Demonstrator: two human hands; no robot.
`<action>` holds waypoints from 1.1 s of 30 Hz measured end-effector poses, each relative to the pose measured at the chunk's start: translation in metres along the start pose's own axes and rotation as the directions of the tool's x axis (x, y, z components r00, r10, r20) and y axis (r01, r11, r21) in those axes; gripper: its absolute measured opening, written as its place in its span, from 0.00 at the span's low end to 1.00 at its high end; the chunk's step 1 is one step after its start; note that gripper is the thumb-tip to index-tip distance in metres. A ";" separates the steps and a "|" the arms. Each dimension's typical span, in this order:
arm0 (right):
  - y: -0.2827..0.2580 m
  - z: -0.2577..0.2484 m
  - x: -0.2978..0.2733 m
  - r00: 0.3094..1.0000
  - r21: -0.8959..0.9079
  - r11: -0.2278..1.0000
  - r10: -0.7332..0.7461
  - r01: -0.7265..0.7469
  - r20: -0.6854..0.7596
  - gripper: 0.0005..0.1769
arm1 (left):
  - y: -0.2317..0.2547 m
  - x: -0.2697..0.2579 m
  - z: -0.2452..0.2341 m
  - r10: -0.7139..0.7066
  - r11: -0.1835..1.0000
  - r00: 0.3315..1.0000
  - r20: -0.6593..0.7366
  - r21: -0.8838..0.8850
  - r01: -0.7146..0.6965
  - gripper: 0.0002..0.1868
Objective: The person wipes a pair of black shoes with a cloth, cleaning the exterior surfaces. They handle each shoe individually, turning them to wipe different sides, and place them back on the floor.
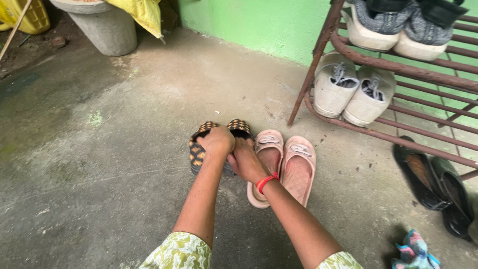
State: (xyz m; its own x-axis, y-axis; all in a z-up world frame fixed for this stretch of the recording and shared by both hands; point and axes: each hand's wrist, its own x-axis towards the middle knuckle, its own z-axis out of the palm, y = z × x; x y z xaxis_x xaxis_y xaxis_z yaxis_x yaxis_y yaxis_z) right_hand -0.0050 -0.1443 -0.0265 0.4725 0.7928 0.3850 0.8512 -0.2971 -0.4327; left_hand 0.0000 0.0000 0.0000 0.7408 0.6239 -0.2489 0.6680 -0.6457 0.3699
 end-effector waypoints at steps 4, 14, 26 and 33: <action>-0.018 -0.054 0.003 0.993 0.119 0.991 0.073 -0.062 -0.093 0.14 | 0.046 -0.065 -0.075 -0.017 0.994 0.997 0.077 0.106 0.009 0.17; -0.044 -0.207 -0.037 0.990 0.062 0.990 0.131 -0.127 -0.060 0.32 | 0.125 -0.138 -0.091 0.403 0.903 0.902 -0.156 -0.092 -0.419 0.14; -0.052 -0.244 -0.132 0.842 0.041 0.944 0.311 -0.328 -0.441 0.48 | 0.144 -0.269 -0.072 0.567 0.744 0.444 -0.694 0.201 -0.637 0.19; -0.084 -0.281 -0.138 0.849 0.024 0.946 0.302 -0.324 -0.433 0.49 | 0.148 -0.290 -0.095 0.725 0.570 0.328 -0.605 0.262 -0.778 0.05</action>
State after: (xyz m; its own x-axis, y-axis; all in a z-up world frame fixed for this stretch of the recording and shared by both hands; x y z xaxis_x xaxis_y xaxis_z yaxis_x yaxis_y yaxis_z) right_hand -0.0774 -0.3781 0.1855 0.7572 0.3532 0.5494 0.6464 -0.5255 -0.5532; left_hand -0.1227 -0.2345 0.2124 0.6849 0.0026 0.7287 -0.1774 -0.9693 0.1702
